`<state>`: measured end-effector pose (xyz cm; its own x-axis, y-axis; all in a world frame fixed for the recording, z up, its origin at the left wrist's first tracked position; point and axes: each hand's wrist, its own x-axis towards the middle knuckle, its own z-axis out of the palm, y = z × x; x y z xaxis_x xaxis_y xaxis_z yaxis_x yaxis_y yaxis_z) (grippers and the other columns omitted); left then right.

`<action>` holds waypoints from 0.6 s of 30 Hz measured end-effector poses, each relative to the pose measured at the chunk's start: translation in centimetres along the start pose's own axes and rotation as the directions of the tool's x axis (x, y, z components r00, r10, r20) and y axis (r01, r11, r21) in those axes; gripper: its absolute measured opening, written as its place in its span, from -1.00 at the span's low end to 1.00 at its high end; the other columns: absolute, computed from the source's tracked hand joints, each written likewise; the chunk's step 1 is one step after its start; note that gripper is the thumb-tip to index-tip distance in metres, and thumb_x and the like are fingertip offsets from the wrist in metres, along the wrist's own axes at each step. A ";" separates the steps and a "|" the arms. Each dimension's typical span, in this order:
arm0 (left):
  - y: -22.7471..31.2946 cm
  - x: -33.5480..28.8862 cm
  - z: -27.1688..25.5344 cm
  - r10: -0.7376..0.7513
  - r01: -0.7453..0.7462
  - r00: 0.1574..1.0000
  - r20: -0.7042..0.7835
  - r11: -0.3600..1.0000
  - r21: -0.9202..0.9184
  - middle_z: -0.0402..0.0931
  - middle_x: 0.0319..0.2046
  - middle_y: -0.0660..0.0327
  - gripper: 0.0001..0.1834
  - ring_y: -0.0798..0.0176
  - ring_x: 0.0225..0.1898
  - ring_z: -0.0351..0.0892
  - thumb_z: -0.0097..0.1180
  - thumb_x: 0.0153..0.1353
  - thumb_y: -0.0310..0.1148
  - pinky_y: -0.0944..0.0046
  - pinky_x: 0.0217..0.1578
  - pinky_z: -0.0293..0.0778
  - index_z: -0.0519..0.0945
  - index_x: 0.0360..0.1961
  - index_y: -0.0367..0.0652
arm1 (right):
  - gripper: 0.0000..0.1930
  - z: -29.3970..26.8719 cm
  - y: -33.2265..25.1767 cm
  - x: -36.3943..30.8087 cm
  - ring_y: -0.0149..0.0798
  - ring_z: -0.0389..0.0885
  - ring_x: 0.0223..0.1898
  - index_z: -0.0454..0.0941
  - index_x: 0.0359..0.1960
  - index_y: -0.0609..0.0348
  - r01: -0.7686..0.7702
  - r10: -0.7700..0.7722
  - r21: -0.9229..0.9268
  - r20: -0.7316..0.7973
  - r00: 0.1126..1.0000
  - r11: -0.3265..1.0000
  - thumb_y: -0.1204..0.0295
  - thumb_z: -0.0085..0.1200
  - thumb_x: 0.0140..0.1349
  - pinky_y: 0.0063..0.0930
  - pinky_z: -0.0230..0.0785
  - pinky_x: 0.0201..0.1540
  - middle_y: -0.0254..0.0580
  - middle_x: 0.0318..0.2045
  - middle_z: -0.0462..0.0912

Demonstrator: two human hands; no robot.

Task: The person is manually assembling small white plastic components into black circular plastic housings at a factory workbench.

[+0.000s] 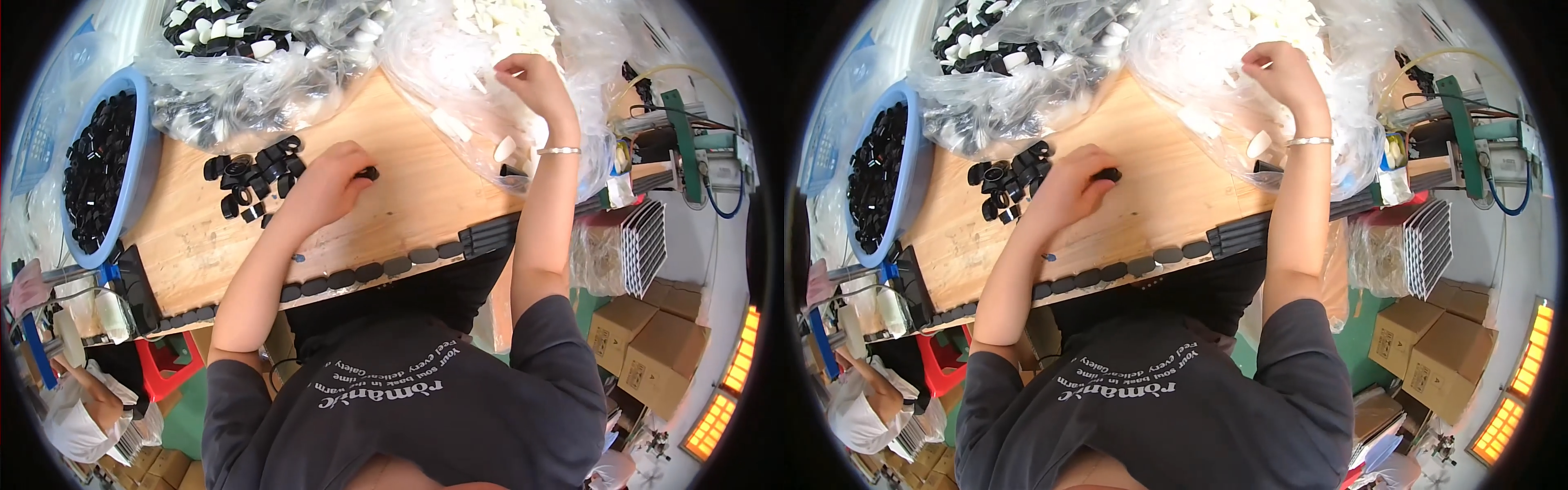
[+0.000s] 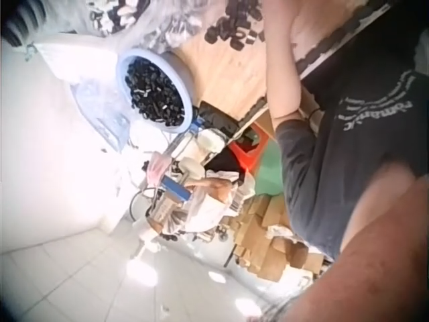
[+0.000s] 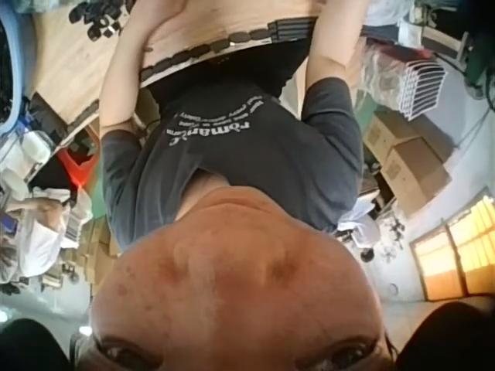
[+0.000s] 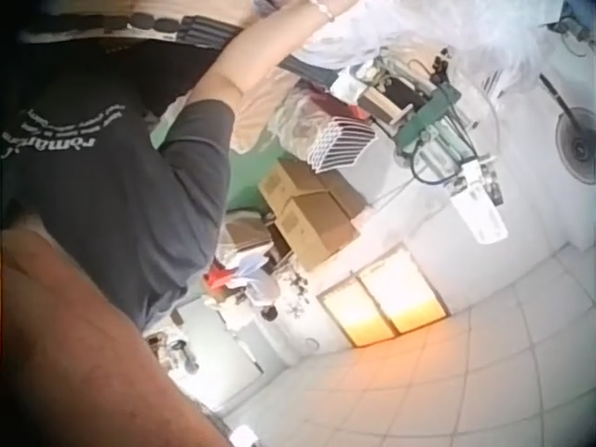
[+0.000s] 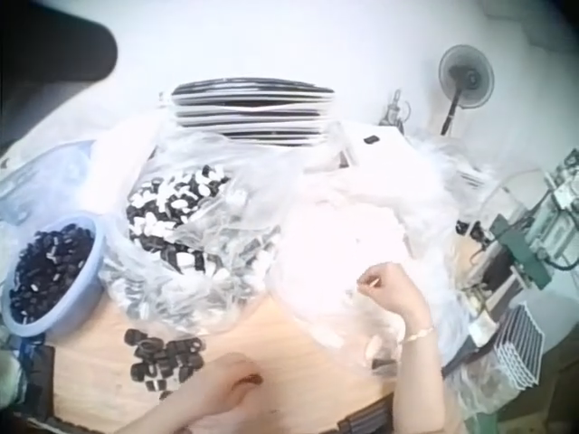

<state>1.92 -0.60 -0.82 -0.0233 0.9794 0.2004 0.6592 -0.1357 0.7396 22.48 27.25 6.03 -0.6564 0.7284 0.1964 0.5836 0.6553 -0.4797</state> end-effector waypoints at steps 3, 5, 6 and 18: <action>0.0 0.3 -0.4 -0.106 0.077 0.988 -0.116 0.971 -0.224 0.54 -0.32 0.17 -0.71 0.21 -0.31 0.54 0.12 0.02 -0.69 0.33 -0.24 0.45 0.56 -0.19 -0.26 | -0.76 1.7 -1.0 -0.5 -0.31 0.61 -0.41 0.65 -0.29 0.28 -0.007 0.006 0.008 0.151 0.989 1.000 0.39 0.25 0.05 -0.47 0.46 -0.30 -0.13 -0.40 0.68; -0.7 0.2 -0.7 -0.098 0.064 0.982 -0.161 0.977 -0.205 0.56 -0.31 0.16 -0.68 0.31 -0.42 0.52 0.15 0.03 -0.67 0.38 -0.33 0.45 0.56 -0.14 -0.29 | -0.74 3.3 -2.2 -0.3 -0.22 0.65 -0.35 0.65 -0.28 0.29 -0.025 0.036 -0.164 0.066 0.997 0.986 0.37 0.26 0.04 -0.42 0.48 -0.25 -0.08 -0.38 0.68; -0.8 0.1 -0.8 -0.208 0.128 0.968 -0.140 0.890 -0.438 0.56 -0.31 0.20 -0.70 0.37 -0.41 0.51 0.14 0.05 -0.68 0.41 -0.32 0.44 0.55 -0.14 -0.29 | -0.74 3.8 -2.1 -0.1 -0.14 0.66 -0.30 0.64 -0.29 0.31 -0.038 0.051 -0.189 0.067 0.996 0.981 0.37 0.25 0.04 -0.38 0.48 -0.21 -0.03 -0.38 0.68; -0.7 0.5 -1.0 -0.287 -0.165 0.926 -0.246 0.280 -0.946 0.53 -0.14 0.16 -0.68 0.33 -0.08 0.53 0.06 0.19 -0.67 0.24 -0.02 0.53 0.46 -0.01 -0.32 | -0.87 9.6 -14.1 -4.8 -0.42 0.62 -0.28 0.53 -0.24 0.34 0.087 -0.145 0.897 -0.025 0.989 0.433 0.59 0.15 0.18 -0.63 0.47 -0.19 -0.17 -0.25 0.63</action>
<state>0.67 -0.20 -0.57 -0.3952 0.9091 0.1315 -0.5227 -0.3403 0.7816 12.83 12.61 3.63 -0.7219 0.6302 0.2858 -0.2331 0.1674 -0.9579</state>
